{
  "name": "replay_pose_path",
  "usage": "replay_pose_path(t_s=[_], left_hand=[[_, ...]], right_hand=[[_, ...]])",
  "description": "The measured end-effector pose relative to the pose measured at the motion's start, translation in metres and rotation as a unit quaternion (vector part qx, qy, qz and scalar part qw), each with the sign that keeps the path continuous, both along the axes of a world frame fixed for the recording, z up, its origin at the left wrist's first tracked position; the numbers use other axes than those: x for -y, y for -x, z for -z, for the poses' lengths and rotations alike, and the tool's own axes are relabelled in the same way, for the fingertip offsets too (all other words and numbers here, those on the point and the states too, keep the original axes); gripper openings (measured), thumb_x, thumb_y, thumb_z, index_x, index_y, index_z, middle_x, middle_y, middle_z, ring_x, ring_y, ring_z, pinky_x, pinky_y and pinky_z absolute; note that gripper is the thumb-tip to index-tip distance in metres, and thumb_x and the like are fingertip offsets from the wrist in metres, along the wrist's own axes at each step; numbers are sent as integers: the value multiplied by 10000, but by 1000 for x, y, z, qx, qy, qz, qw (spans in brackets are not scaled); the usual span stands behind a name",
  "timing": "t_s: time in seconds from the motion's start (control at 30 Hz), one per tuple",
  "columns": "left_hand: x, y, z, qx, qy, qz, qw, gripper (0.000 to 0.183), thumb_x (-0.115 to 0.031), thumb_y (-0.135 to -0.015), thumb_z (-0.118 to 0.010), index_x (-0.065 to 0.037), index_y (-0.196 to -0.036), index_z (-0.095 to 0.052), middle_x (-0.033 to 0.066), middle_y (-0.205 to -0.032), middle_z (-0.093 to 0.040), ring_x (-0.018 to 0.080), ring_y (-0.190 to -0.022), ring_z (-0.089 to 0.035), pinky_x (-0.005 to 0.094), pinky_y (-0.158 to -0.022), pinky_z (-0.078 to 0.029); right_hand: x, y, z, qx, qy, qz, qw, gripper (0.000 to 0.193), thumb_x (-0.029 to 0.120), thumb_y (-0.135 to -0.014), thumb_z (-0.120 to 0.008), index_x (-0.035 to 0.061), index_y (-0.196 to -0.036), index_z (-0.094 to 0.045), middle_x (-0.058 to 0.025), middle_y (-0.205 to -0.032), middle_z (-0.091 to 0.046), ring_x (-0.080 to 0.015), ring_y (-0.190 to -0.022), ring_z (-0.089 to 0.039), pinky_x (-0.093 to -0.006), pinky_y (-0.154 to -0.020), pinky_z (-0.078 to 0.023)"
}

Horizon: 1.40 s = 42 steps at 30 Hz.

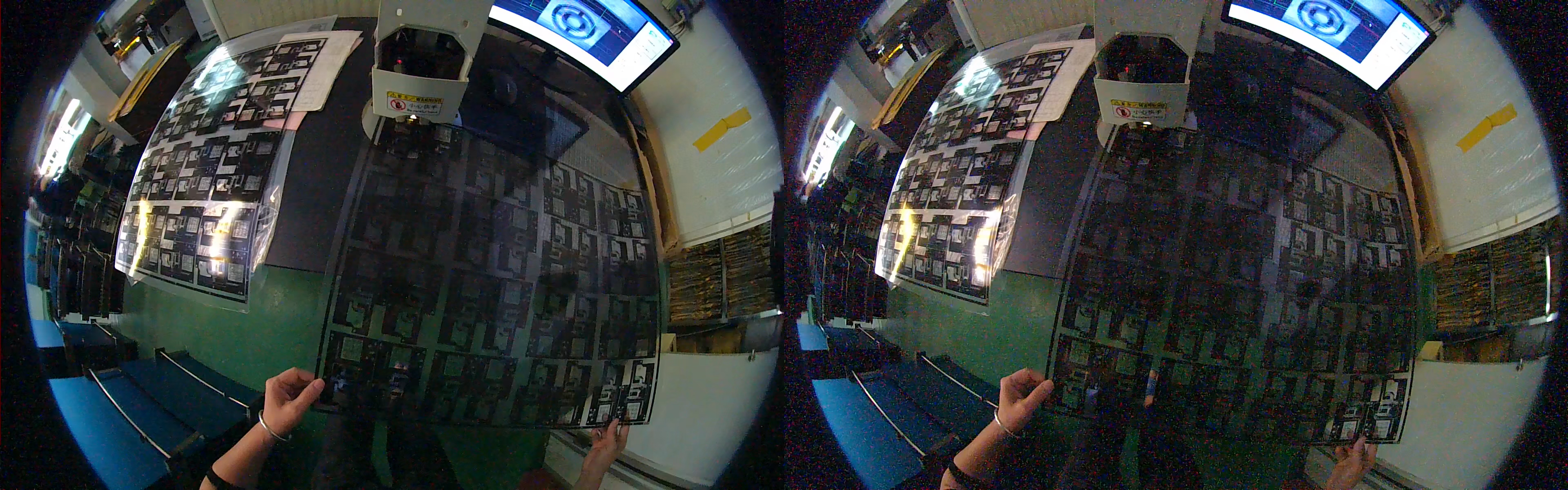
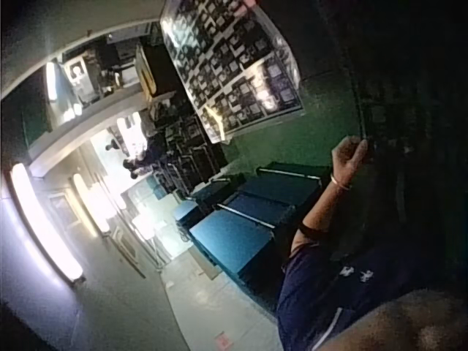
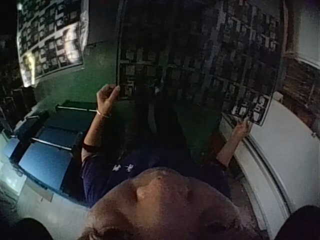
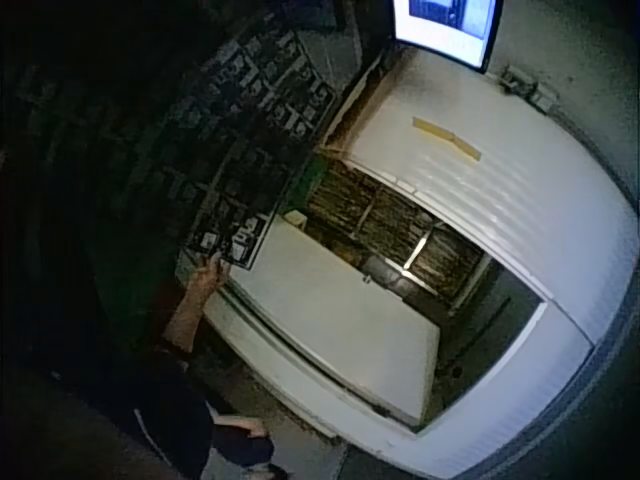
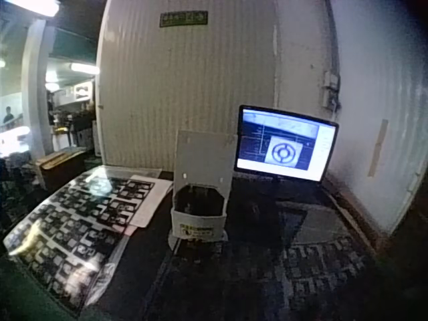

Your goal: The recorder picks up, aligns, and inspects large transparent negative or stencil sheets on an inspection table.

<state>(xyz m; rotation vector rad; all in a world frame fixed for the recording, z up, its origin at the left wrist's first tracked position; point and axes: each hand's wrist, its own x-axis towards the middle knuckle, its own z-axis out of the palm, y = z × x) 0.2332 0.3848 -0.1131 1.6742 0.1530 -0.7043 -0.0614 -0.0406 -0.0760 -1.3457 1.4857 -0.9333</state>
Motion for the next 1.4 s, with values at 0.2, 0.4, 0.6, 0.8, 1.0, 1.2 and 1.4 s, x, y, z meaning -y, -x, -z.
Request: replay_pose_path(t_s=[0.2, 0.4, 0.6, 0.8, 1.0, 1.2, 1.4], left_hand=[[1, -1, -3, 1, -16, -2, 1000, 114, -82, -773, -612, 4, -712, -566, 27, -638, -580, 79, -574, -525, 218, -530, -420], [5, -2, -8, 23, -38, 6, 999, 132, -97, -764, -623, 0, -700, -561, 12, -624, -569, 65, -568, -508, 210, -520, -409], [7, -2, -10, 29, -26, -6, 999, 139, -107, -764, -627, -2, -702, -561, 8, -614, -563, 60, -554, -495, 209, -502, -398], [8, -2, -9, 24, -30, 4, 999, 153, -113, -776, -618, 1, -699, -552, 12, -605, -559, 60, -541, -491, 210, -489, -390], [5, 3, -5, -25, 4, 19, 999, 135, -102, -777, -627, 5, -730, -559, 13, -628, -568, 45, -552, -491, 187, -494, -378], [7, 10, 0, -33, -28, 105, 994, 160, -129, -773, -638, 1, -711, -569, 6, -634, -566, 37, -566, -488, 188, -499, -385], [10, 13, 0, -61, -25, 113, 991, 173, -141, -775, -637, 1, -704, -569, 10, -634, -568, 41, -567, -494, 190, -505, -391]], right_hand=[[1, 2, 4, 13, 15, 2, 1000, 504, 187, -851, -532, 68, -1279, -296, -70, -903, -482, -103, -658, -495, -254, -529, -471], [-6, -10, -11, 41, -14, -72, 997, 377, 159, -842, -534, 101, -1200, -427, -48, -872, -575, -63, -611, -512, -205, -527, -475], [-3, -5, -8, 53, -16, -87, 995, 329, 160, -843, -533, 95, -1157, -461, -39, -858, -576, -60, -614, -521, -195, -524, -479], [-13, -23, -19, 54, -19, -89, 994, 291, 162, -840, -538, 90, -1113, -472, -26, -837, -567, -64, -625, -523, -195, -514, -480], [11, 15, -1, 25, -6, -47, 999, 338, 193, -838, -548, 85, -1138, -436, -30, -833, -549, -81, -648, -507, -217, -514, -462], [-1, 11, -14, -3, 21, -3, 1000, 373, 217, -830, -570, 64, -1126, -402, -17, -770, -514, -84, -627, -489, -232, -514, -445], [17, 40, -7, -5, 4, -15, 1000, 267, 214, -835, -566, 81, -1021, -429, -8, -736, -505, -79, -601, -479, -218, -492, -429]])
